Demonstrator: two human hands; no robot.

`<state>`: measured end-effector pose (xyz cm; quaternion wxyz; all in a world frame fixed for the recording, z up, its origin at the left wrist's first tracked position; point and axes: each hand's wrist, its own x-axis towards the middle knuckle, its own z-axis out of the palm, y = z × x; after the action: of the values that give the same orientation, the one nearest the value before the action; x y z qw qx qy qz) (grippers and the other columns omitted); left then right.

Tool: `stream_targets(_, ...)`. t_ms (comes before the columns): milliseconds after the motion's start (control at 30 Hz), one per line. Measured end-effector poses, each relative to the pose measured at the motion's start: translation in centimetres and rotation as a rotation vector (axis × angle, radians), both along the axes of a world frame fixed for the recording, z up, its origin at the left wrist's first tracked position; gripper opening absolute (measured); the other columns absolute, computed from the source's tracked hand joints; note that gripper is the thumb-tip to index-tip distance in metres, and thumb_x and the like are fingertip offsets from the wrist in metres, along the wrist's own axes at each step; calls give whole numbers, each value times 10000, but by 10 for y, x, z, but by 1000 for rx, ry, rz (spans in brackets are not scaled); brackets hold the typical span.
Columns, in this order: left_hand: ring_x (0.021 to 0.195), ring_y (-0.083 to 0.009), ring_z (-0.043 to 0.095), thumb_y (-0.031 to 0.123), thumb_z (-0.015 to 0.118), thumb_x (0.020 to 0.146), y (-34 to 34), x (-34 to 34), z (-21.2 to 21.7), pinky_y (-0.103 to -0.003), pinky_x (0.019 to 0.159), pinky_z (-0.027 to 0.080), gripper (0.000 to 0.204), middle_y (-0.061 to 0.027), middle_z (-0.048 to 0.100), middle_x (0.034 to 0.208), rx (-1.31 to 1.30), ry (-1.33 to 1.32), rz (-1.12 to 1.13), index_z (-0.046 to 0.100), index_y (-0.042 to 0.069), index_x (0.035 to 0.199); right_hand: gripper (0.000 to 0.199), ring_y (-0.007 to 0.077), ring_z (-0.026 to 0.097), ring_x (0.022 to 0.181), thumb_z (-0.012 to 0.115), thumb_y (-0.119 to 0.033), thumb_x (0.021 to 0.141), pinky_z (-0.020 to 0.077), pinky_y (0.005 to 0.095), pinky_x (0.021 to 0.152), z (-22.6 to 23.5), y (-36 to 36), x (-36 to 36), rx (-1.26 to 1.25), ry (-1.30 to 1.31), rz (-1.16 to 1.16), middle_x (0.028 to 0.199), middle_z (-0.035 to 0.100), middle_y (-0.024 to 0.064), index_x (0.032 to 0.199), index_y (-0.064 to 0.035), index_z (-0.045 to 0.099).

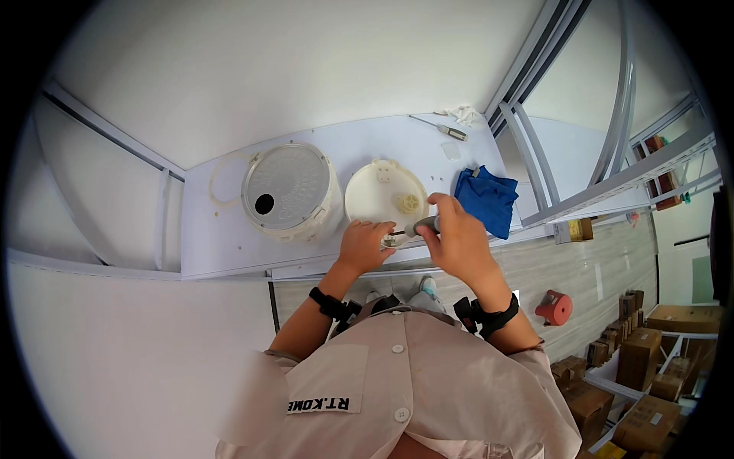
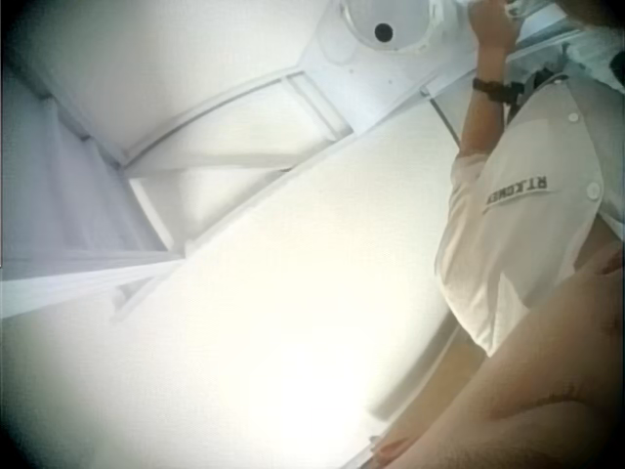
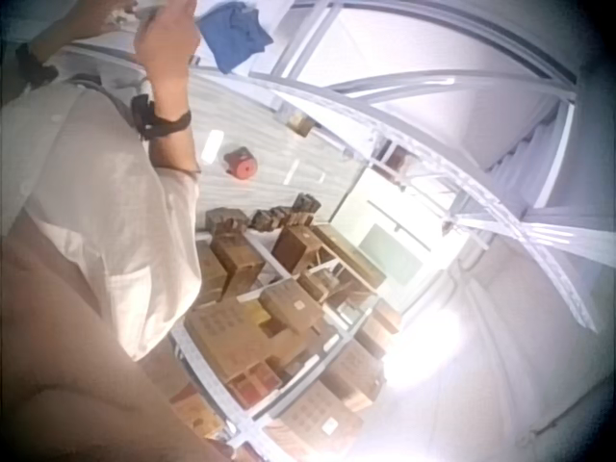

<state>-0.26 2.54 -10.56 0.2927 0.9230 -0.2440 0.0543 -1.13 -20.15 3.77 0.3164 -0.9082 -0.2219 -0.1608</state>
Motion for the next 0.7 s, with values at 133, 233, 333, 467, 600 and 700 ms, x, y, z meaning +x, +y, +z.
stream_targets(133,961,-233,735,290,885,731,0,-2,0,-413,854,499,539,-4,797,1063,6,4,7,730,149,1228,395,388,686,759,792,-241,918,543,447,603,14,3,-2,-315,321,-208,944,648,195,1182,-30,587)
stream_targets(233,954,-239,736,292,886,729,0,-1,1,-413,858,502,540,-8,798,1058,0,-8,13,732,152,1227,407,362,683,731,772,-298,947,527,434,589,15,2,-7,-293,155,-122,940,672,169,1200,-32,596)
stream_targets(333,950,-246,737,296,885,728,-1,-1,1,-415,861,504,537,-13,798,1056,-6,6,15,735,153,1223,407,369,684,718,753,-330,962,529,430,581,12,-3,-4,-77,-17,75,915,670,168,1191,-33,594)
stream_targets(467,948,-252,738,301,885,725,-2,-1,5,-416,859,506,530,-21,798,1054,-2,40,18,741,154,1214,420,396,677,751,758,-327,951,530,438,583,2,-1,-4,-101,96,12,925,637,181,1198,-37,582)
stream_targets(600,946,-250,738,299,886,719,-1,-1,2,-415,854,506,526,-24,797,1043,-5,18,21,742,152,1203,427,394,681,791,790,-239,911,524,435,577,7,4,-4,-270,221,-136,954,636,179,1214,-36,567)
stream_targets(700,943,-249,738,299,886,717,-1,-2,1,-416,853,506,523,-23,797,1037,-6,21,25,742,151,1197,419,376,693,806,788,-249,912,522,427,567,12,3,-6,-171,7,-11,968,650,180,1200,-35,572)
